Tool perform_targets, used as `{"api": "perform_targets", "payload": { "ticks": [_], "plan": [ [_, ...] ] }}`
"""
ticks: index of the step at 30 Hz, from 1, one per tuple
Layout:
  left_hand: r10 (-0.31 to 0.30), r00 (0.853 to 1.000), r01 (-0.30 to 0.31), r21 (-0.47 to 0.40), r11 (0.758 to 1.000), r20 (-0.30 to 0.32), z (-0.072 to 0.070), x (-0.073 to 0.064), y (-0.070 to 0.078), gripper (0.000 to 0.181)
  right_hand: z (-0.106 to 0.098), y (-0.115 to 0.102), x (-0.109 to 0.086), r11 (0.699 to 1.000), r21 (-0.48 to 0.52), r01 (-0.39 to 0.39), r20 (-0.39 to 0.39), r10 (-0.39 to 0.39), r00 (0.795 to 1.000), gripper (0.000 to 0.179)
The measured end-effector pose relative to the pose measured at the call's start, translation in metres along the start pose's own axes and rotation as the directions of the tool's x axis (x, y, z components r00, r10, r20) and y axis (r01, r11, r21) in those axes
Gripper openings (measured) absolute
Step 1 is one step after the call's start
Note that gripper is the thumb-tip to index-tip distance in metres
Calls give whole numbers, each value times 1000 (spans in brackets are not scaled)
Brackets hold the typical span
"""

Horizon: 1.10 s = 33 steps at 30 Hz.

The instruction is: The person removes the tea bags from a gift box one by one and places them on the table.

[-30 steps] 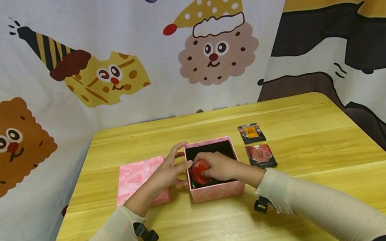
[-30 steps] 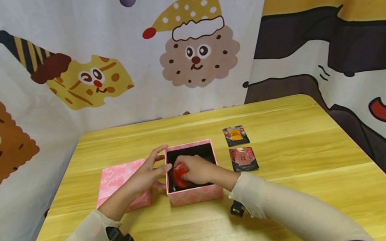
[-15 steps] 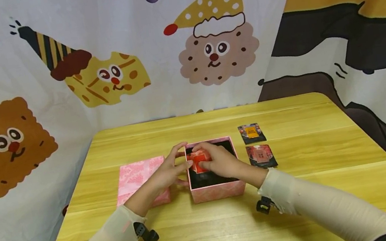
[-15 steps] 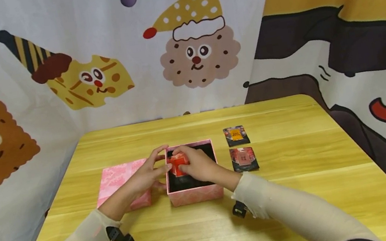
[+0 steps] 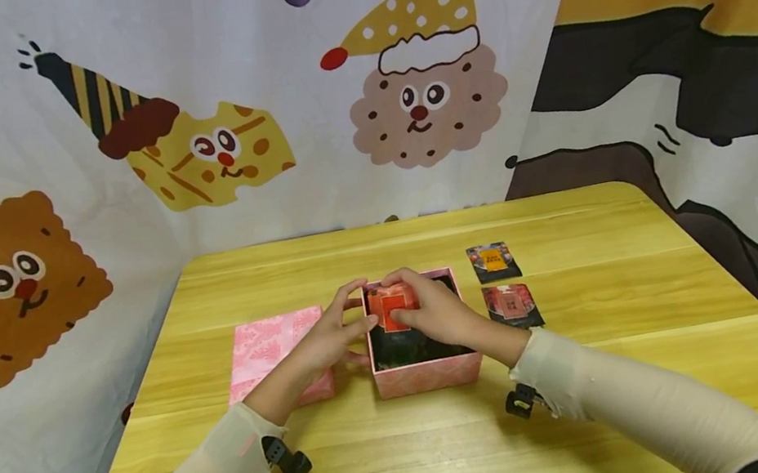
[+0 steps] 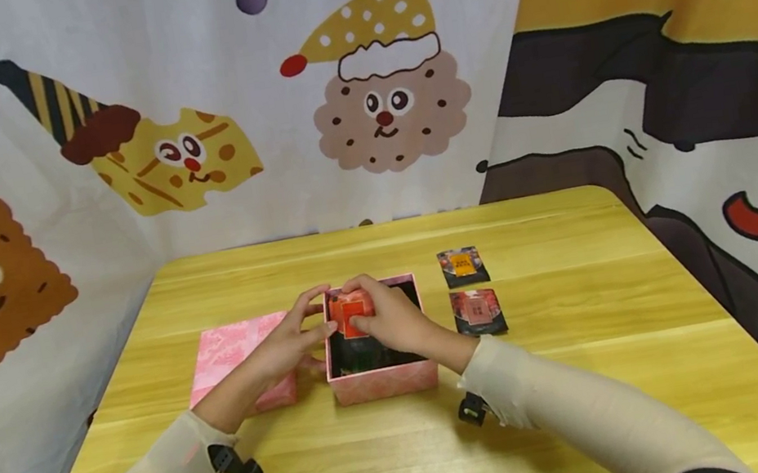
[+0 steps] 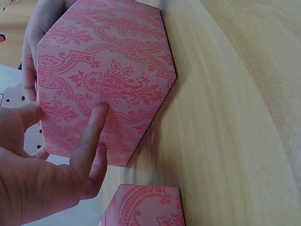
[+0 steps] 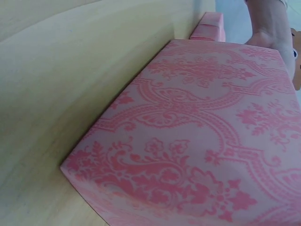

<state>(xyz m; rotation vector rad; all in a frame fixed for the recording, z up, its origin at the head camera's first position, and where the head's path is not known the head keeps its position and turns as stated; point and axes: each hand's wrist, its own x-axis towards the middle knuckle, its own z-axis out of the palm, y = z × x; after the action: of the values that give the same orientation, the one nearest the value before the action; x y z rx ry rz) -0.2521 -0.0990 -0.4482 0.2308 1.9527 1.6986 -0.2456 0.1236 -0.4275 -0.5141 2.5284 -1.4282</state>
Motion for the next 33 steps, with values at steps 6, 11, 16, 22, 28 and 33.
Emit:
{"api": "perform_targets", "payload": {
  "ticks": [6, 11, 16, 22, 28, 33],
  "plan": [
    [-1, 1000, 1, 9, 1000, 1, -1, 0, 0, 73, -8, -5, -2, 1000, 27, 0, -6, 0, 1000, 46],
    [-5, 1000, 5, 16, 1000, -1, -1, 0, 0, 75, -13, -6, -4, 998, 56, -4, 8, 3, 1000, 47],
    [-8, 1000, 8, 15, 1000, -4, 0, 0, 0, 72, -19, -6, -6, 997, 75, -21, -2, 21, 1000, 48],
    [-17, 1000, 17, 5, 1000, -17, 1, 0, 0, 68, -29, -4, -8, 997, 75, -36, -22, 38, 999, 48],
    [-15, 1000, 15, 18, 1000, -19, 2, 0, 0, 68, -38, 1, -10, 993, 108, -51, -37, 55, 998, 48],
    [-9, 1000, 9, 5, 1000, -16, 1, 0, -1, 69, -45, 3, -14, 992, 114, -49, -46, 55, 997, 48]
  ]
}}
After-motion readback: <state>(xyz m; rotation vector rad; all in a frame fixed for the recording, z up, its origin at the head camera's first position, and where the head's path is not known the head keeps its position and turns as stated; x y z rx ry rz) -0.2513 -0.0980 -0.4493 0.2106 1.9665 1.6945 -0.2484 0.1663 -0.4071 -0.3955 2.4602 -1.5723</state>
